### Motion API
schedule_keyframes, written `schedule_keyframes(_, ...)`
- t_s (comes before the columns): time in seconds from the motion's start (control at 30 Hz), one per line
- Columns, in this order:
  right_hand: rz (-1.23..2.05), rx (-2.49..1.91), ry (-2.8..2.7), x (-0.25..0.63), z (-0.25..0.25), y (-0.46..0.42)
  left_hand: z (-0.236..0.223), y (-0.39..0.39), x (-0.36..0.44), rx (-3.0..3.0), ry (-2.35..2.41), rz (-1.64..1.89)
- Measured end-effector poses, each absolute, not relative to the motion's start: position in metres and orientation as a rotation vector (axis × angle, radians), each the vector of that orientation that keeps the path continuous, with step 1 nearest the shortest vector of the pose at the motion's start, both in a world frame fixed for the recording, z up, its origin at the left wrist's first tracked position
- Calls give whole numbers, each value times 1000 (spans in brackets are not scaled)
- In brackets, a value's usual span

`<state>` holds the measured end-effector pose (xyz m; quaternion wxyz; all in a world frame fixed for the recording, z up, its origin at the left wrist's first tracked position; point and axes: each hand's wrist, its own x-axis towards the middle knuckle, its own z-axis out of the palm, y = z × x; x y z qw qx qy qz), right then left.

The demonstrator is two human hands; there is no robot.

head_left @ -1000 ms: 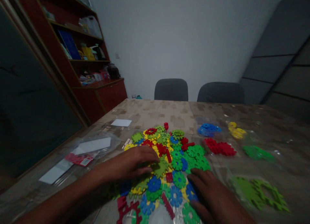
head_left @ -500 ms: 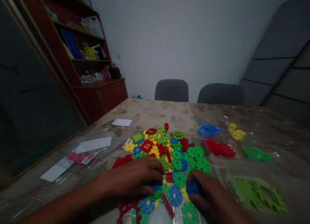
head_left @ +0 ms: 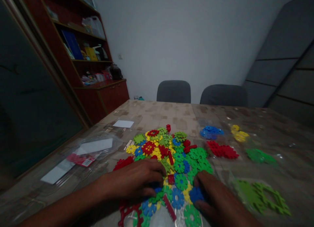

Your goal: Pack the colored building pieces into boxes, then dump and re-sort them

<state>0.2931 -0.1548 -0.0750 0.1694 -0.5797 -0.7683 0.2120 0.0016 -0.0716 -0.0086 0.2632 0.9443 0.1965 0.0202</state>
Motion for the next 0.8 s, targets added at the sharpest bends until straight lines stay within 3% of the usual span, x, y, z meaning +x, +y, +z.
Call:
schedule_keyframes(0.17, 768, -1577, -2182, 272, -57, -152, -10, -72, 2, 2561, 522, 71)
schedule_keyframes(0.37, 899, -1379, -2248, 259, -70, -149, -11, -72, 2, 2565, 511, 89)
schedule_keyframes(0.63, 789, -1621, -2239, 245, -64, -149, -11, -72, 1, 2559, 487, 95)
schedule_keyframes(0.8, 712, -1518, -2255, 248, -67, -148, -11, -72, 0, 2563, 515, 65)
